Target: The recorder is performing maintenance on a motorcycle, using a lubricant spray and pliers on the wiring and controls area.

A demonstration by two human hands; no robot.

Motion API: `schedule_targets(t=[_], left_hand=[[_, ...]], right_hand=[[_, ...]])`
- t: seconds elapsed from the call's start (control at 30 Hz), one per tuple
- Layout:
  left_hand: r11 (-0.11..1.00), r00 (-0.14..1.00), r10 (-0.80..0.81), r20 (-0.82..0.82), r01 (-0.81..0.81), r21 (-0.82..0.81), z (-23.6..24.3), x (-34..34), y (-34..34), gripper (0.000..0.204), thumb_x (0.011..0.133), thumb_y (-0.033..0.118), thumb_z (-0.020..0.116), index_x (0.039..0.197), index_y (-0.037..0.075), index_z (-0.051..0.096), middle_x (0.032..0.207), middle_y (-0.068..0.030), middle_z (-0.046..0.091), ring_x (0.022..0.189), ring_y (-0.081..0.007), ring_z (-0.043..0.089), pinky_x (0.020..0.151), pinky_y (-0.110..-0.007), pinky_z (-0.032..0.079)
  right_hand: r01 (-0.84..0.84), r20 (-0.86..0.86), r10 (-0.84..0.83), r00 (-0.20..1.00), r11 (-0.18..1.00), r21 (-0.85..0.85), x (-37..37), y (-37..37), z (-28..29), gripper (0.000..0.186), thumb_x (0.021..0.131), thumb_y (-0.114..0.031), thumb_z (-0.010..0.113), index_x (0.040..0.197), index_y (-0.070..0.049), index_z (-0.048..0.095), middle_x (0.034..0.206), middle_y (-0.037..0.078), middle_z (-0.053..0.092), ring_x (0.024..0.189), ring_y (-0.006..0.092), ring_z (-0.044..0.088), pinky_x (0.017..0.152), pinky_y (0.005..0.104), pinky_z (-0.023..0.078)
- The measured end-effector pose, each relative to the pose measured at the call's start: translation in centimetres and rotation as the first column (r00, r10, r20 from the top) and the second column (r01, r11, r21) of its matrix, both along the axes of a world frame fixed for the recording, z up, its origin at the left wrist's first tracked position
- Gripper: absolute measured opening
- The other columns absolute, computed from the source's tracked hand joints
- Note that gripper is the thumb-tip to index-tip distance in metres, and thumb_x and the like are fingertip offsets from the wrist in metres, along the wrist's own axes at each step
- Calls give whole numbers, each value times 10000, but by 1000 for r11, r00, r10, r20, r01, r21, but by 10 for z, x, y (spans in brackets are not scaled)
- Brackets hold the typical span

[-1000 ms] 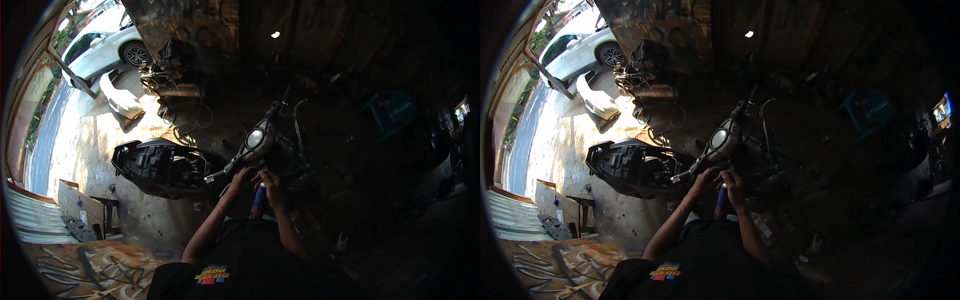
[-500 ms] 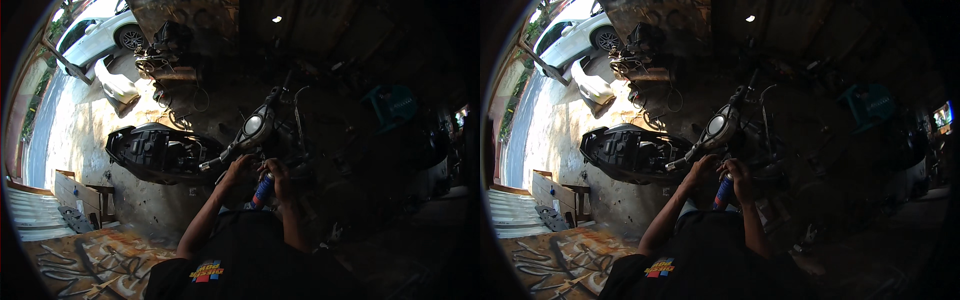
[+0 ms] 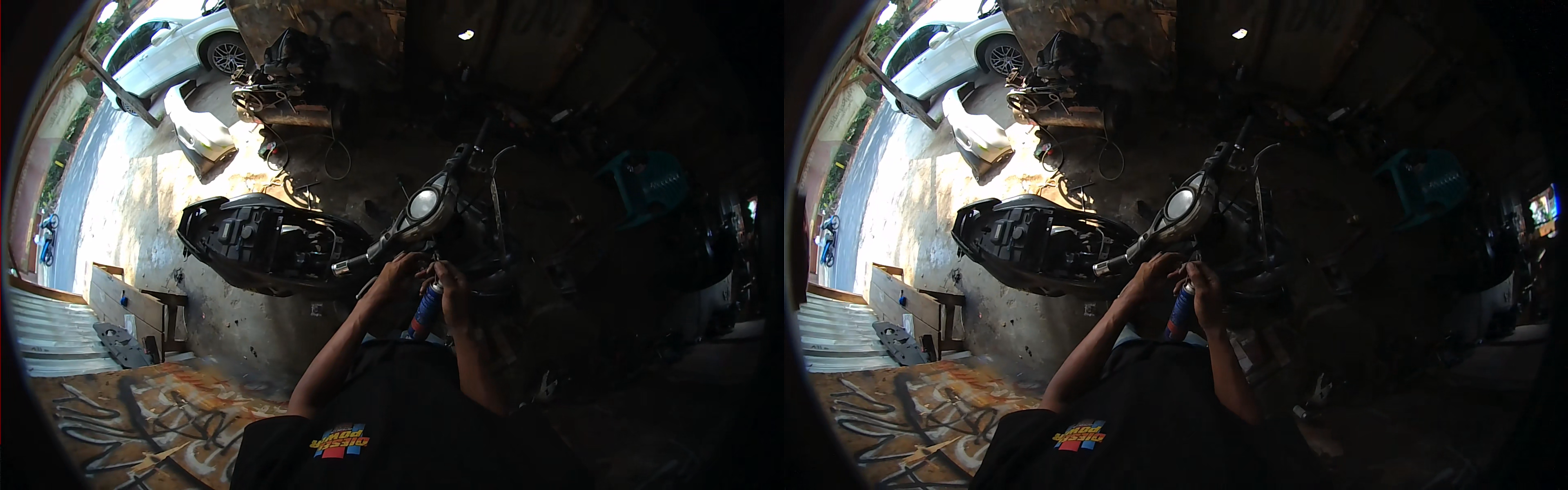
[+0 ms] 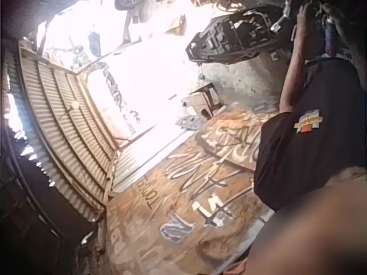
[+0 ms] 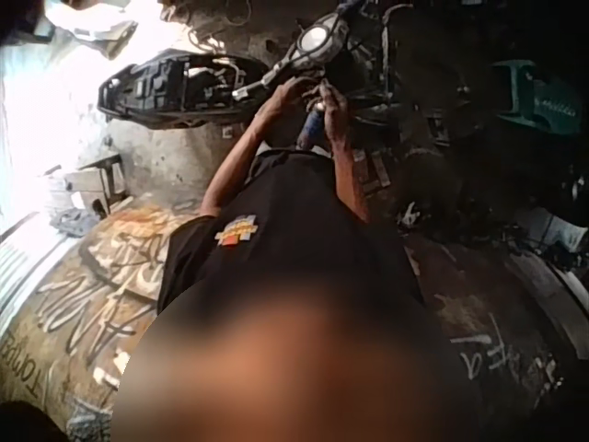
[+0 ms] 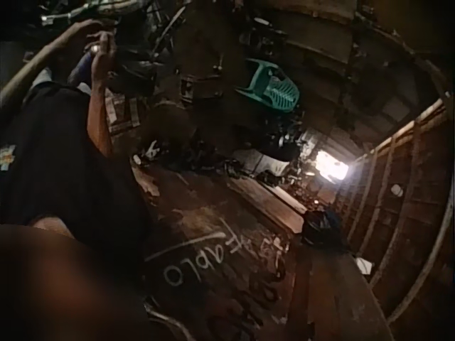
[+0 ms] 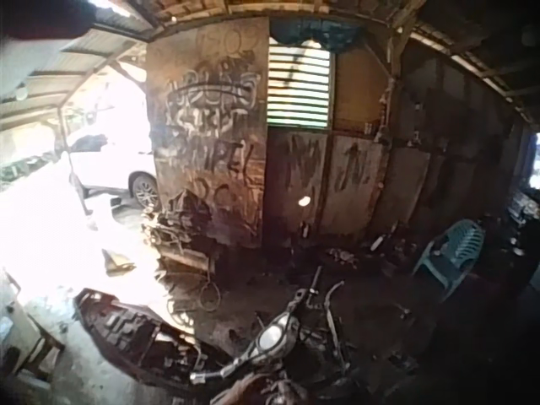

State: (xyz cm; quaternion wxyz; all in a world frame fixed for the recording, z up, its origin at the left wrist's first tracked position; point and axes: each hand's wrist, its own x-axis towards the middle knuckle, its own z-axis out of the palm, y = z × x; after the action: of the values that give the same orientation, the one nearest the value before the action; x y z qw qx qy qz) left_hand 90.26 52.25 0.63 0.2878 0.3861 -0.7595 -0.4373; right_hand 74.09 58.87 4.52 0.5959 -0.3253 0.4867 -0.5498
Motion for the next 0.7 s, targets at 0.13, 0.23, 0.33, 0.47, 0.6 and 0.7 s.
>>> schedule_targets(t=[0.13, 0.23, 0.33, 0.47, 0.6, 0.7], left_hand=[[999, 999, 24, 29, -25, 26, 10, -6, -1, 336, 894, 95, 678, 1227, 55, 668, 1217, -142, 680, 1082, -346, 679, 860, -410, 578], [988, 999, -39, 24, 42, -148, -5, -4, -7, 344, 890, 101, 679, 1231, 56, 668, 1220, -150, 678, 1082, -361, 673, 853, -418, 578], [990, 1000, -14, 8, 15, -138, -6, 3, -11, 401, 888, 100, 679, 1286, 63, 633, 1205, -182, 676, 1033, -377, 692, 832, -429, 589], [998, 997, 24, -77, -29, -60, -4, 2, -6, 350, 894, 88, 697, 1236, 37, 641, 1158, -133, 696, 1109, -356, 654, 900, -427, 546], [979, 993, -91, -69, 77, -188, 9, -6, -1, 366, 860, 52, 697, 1220, 31, 633, 1143, -142, 685, 1117, -368, 640, 918, -438, 541], [1000, 996, 19, -89, -20, -14, -6, -5, 2, 334, 853, 62, 740, 1170, 35, 639, 1100, -140, 692, 1010, -347, 684, 822, -418, 578]], right_hand=[[71, 131, -56, 990, 990, -119, 3, 3, 43, 294, 1060, -261, 520, 1124, 2, 636, 1036, 149, 726, 722, 159, 670, 683, 303, 527], [79, 109, -66, 992, 990, -117, 5, -4, 35, 293, 1054, -261, 530, 1126, 0, 642, 1040, 143, 725, 722, 159, 667, 685, 302, 526], [61, 38, -56, 998, 991, -122, 3, -12, 41, 282, 1056, -248, 525, 1107, -2, 652, 1013, 135, 727, 721, 151, 659, 694, 297, 523], [97, -68, -101, 993, 994, -55, 7, -13, 54, 256, 1038, -242, 534, 1052, -19, 659, 919, 111, 715, 721, 141, 638, 697, 291, 513], [173, -132, -162, 978, 982, 74, -8, -9, 20, 242, 1045, -248, 512, 992, -48, 636, 855, 77, 681, 686, 135, 620, 648, 293, 511], [170, 246, -182, 952, 983, 69, -9, -6, 44, 249, 1025, -302, 548, 958, -67, 599, 790, 52, 598, 688, 161, 591, 680, 330, 515]])
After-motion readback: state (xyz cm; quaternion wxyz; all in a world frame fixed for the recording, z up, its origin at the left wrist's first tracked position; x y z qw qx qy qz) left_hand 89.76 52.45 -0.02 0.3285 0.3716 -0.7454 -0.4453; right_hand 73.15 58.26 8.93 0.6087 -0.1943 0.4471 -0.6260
